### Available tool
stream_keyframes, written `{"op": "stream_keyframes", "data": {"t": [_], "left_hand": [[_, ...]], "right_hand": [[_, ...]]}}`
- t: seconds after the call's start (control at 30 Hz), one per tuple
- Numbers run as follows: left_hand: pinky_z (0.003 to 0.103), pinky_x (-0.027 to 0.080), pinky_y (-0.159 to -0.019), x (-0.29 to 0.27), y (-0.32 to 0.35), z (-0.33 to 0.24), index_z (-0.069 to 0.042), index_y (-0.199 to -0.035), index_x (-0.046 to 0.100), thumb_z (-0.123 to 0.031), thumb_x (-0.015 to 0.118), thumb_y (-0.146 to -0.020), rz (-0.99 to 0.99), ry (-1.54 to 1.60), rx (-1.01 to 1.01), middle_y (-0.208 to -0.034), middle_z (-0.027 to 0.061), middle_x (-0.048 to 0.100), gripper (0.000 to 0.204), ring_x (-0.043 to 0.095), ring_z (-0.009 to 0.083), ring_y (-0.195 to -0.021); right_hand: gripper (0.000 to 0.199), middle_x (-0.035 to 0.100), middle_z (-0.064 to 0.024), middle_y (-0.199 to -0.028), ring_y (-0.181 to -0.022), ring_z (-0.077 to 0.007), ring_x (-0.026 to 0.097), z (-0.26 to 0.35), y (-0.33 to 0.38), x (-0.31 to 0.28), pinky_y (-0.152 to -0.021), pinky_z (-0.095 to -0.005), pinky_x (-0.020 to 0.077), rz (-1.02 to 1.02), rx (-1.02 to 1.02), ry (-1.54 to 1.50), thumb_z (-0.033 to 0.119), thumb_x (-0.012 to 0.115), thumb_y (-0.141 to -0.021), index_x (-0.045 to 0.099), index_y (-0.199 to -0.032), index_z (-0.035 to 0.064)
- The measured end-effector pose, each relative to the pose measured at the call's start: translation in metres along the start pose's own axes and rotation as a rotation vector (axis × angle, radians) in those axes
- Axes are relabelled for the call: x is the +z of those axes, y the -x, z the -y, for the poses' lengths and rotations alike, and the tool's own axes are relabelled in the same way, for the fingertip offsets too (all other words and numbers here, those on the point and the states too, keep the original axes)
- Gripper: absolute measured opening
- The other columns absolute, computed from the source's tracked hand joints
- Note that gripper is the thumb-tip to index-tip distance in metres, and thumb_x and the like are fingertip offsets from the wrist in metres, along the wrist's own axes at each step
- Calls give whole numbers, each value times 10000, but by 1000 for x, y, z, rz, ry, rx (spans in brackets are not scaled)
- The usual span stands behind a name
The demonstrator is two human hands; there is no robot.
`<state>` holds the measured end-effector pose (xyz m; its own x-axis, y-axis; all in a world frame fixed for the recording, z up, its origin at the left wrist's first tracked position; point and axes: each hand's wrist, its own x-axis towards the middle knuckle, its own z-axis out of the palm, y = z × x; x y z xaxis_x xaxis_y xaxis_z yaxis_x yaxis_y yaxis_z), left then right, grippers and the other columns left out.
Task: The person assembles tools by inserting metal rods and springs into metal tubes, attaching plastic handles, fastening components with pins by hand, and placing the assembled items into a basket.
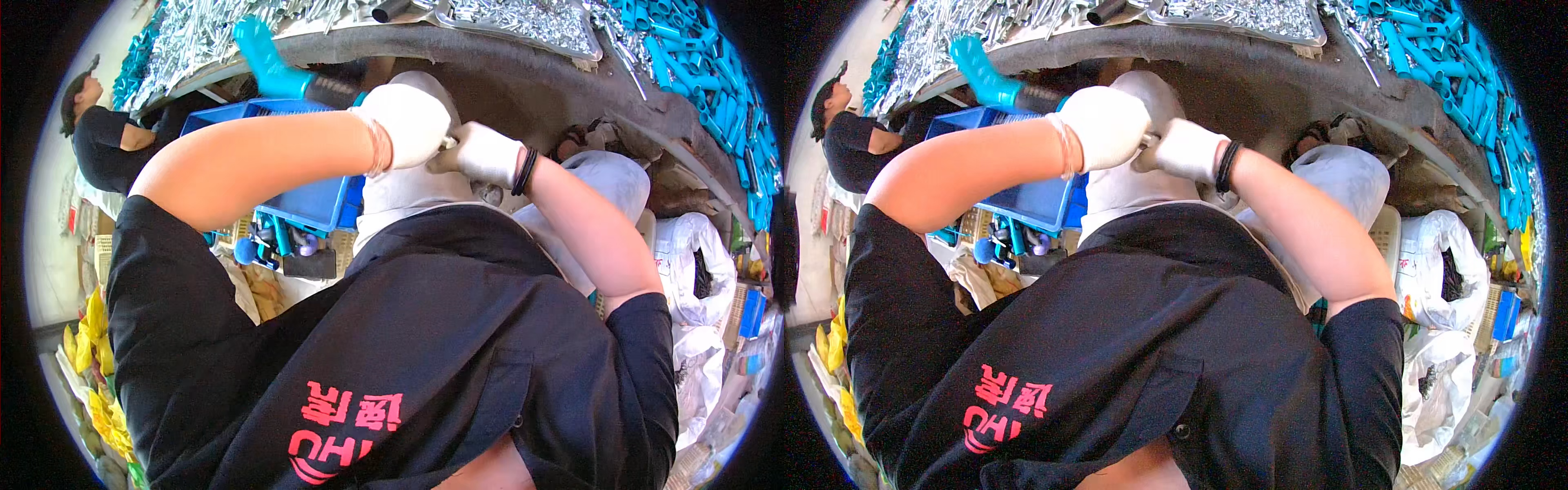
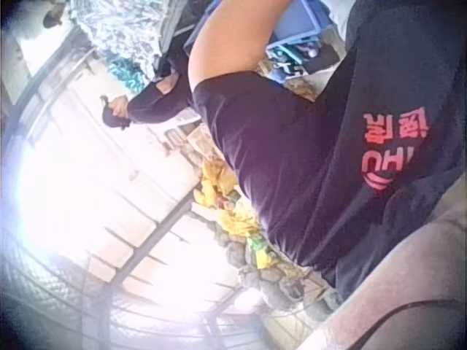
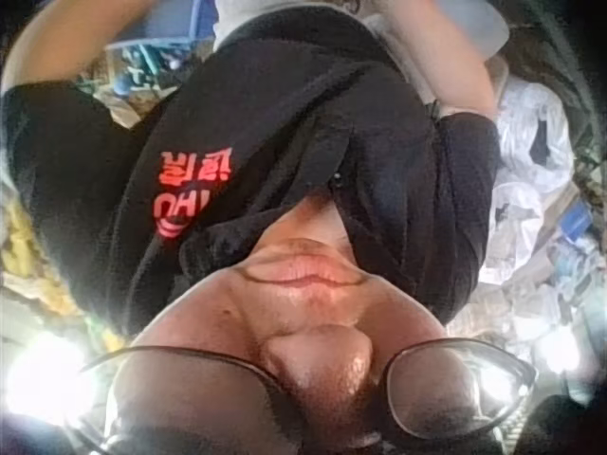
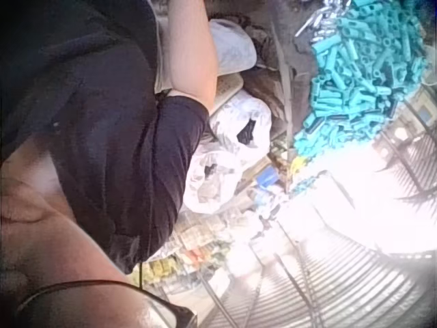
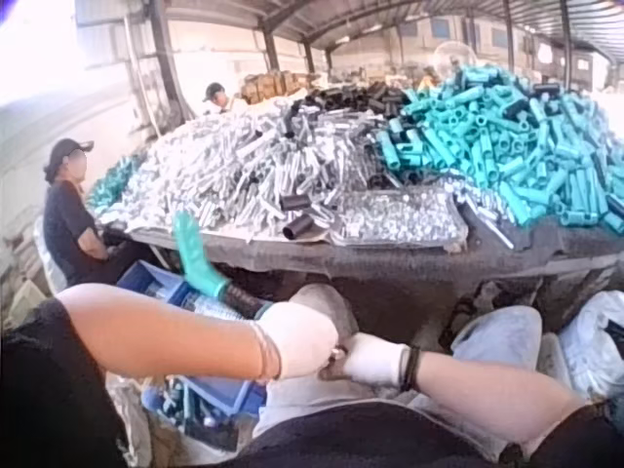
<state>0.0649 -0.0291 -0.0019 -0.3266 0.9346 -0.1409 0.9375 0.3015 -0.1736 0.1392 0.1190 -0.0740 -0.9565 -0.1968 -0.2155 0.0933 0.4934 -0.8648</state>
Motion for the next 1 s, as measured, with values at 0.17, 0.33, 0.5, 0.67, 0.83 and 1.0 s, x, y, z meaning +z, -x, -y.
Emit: {"op": "stream_keyframes", "data": {"t": [0.17, 0.33, 0.5, 0.67, 0.83, 1.0], "left_hand": [[392, 556, -546, -25, -8, -2, 25, -712, 664, -170, 594, -770, 705, 749, -393, -675, 156, 655, 216, 669, 203, -621], [434, 575, -620, 19, 0, -5, -6, -798, 736, -173, 629, -785, 196, 213, -2, -759, 194, 706, 199, 714, 305, -678], [442, 574, -689, -8, 3, -20, -47, -865, 770, -219, 633, -827, 132, 49, -93, -805, 169, 726, 224, 720, 341, -750], [441, 571, -664, -10, 5, 3, -38, -850, 764, -209, 627, -804, 125, 33, -90, -798, 183, 720, 224, 719, 332, -732], [390, 526, -704, -75, 20, 23, -21, -735, 656, -217, 597, -913, -511, 963, -303, -683, 115, 640, 271, 652, 210, -684], [369, 505, -732, -27, -2, 3, -15, -942, 619, -145, 558, -956, -1131, 1676, -185, -869, 123, 657, 144, 640, 250, -803]], "right_hand": [[175, 648, -54, -793, -864, -253, 619, 18, 5, -13, -701, -416, 459, -657, -549, 1225, 293, 660, -792, 693, -679, 163], [219, 708, -205, -841, -864, -348, 698, 14, 5, 3, -750, -456, 528, -104, -75, 781, 235, 609, -840, 748, -805, 69], [225, 678, -68, -700, -652, -241, 646, -20, -4, 4, -675, -350, 506, 216, 65, -140, 236, 640, -869, 718, -857, 26], [314, 631, -13, -867, -822, -130, 600, -12, -3, -19, -763, -284, 477, 419, 12, -543, 291, 666, -915, 646, -1111, 46], [702, 572, -174, -1342, -1246, -289, 561, 8, 24, -36, -1055, -395, 441, -109, -464, -273, 322, 753, -827, 472, -1381, -5], [532, 618, -208, -1054, -957, -414, 629, 61, 32, -32, -802, -454, 528, -676, -592, 523, 134, 688, -755, 508, -1251, 71]]}}
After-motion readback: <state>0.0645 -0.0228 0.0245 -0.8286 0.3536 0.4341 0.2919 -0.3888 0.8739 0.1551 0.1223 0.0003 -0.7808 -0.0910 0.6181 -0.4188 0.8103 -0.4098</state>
